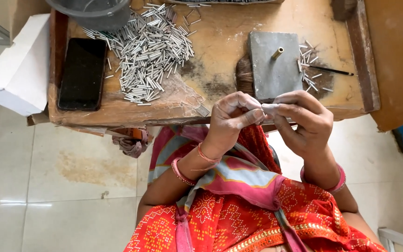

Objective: Wrapping small metal pins in paper strips at a manufacturing workbench.

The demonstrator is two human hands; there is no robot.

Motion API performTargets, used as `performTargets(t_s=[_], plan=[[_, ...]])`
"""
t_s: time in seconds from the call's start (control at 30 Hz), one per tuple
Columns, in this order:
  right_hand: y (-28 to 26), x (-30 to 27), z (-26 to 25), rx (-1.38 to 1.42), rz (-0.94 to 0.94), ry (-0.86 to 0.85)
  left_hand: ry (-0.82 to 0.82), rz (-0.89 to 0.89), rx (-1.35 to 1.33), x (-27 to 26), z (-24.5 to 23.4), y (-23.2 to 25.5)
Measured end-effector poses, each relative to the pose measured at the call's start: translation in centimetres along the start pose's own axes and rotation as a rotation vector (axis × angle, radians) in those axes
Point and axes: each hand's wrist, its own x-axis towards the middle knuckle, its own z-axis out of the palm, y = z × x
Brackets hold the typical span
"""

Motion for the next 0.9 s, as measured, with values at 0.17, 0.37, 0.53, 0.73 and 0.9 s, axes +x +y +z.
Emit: performTargets(t_s=[0.17,0.37,0.53,0.73,0.9], plan=[[0.1,0.7,-0.6,-0.042,-0.052,-0.026,-0.002,0.01,0.042,0.0,-0.4,-0.2],[0.6,0.5,-0.7,-0.019,-0.029,-0.025,0.016,-0.03,0.179,-0.2,-0.5,-0.2],[0.2,1.0,-0.6,-0.031,-0.081,-0.021,0.013,0.061,0.177,-0.2,0.4,0.3],[0.1,0.8,-0.5,-0.033,-0.111,-0.005,0.002,0.072,0.166,-0.7,0.4,-0.3],[0.0,1.1,-0.4,-0.002,-0.141,0.017,0.054,0.007,0.237,-0.8,0.9,-0.2]])
